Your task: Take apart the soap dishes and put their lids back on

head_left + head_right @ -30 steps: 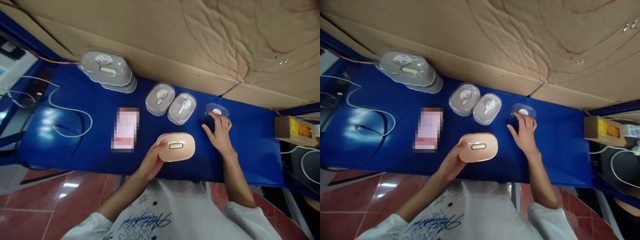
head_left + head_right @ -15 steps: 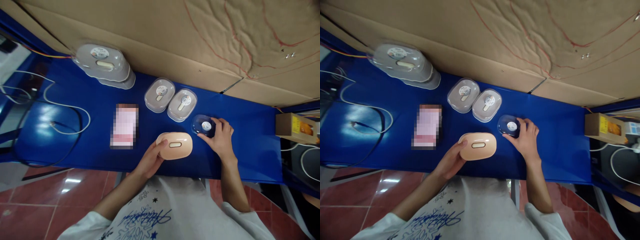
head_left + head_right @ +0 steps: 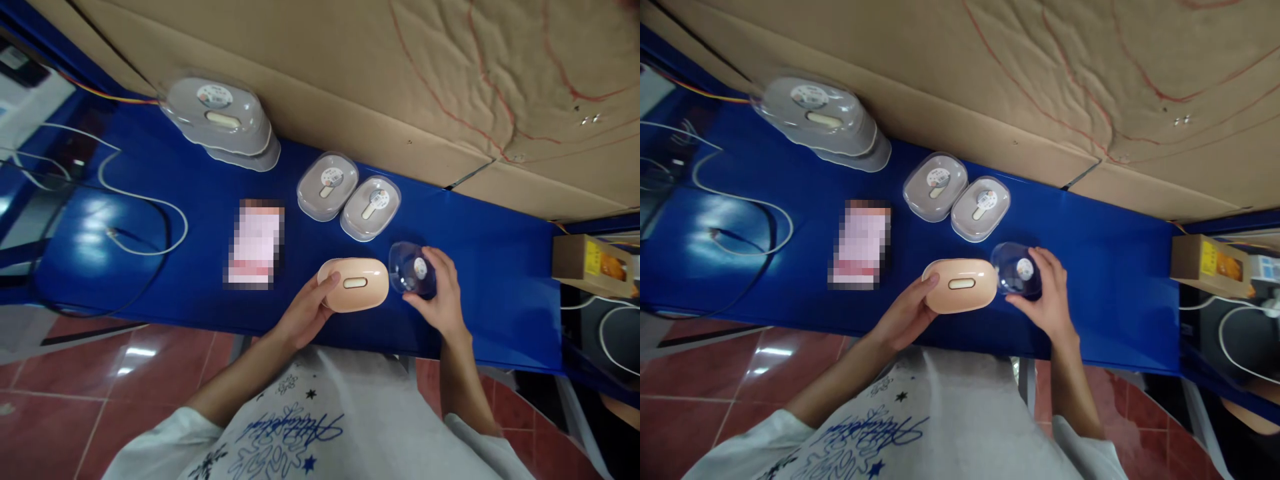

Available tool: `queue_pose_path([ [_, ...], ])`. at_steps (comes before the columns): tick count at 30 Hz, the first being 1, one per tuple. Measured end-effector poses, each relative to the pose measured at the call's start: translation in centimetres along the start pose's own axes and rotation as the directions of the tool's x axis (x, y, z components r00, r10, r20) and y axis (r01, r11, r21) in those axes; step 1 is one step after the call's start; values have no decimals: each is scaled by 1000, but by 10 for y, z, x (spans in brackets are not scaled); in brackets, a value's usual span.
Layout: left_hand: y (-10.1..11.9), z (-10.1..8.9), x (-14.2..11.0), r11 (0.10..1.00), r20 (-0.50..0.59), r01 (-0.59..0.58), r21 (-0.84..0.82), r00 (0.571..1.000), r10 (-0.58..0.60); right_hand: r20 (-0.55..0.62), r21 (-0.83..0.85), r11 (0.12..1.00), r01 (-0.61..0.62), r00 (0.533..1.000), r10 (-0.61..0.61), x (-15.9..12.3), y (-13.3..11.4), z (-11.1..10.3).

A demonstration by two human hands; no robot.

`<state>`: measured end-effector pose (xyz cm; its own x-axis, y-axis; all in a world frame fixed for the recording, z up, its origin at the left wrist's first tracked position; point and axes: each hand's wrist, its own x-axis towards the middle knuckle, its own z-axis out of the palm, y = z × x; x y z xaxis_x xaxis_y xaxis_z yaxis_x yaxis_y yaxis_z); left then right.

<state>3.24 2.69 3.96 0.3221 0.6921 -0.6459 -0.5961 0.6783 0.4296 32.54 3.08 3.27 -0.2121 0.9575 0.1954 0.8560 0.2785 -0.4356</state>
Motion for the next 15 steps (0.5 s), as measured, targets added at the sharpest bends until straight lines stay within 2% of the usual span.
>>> queue_pose_path([
  [3, -6, 3, -3, 999, 117, -45, 31, 992, 41, 93, 45, 996, 73, 993, -77, -2, -42, 9],
  [6, -9, 8, -9, 992, 224, -123, 38, 968, 111, 95, 72, 988, 133, 986, -140, -2, -69, 18],
  [9, -6, 14, -16, 984, 246, -177, 35, 955, 163, 20, 84, 982, 167, 985, -170, -3, -74, 25],
  [13, 3, 22, -22, 977, 317, -211, 22, 929, 193, -132, 44, 981, 188, 975, -181, -11, -68, 35],
  [15, 8, 25, -24, 975, 356, -222, 24, 913, 199, -165, 31, 980, 195, 968, -187, -18, -62, 41],
])
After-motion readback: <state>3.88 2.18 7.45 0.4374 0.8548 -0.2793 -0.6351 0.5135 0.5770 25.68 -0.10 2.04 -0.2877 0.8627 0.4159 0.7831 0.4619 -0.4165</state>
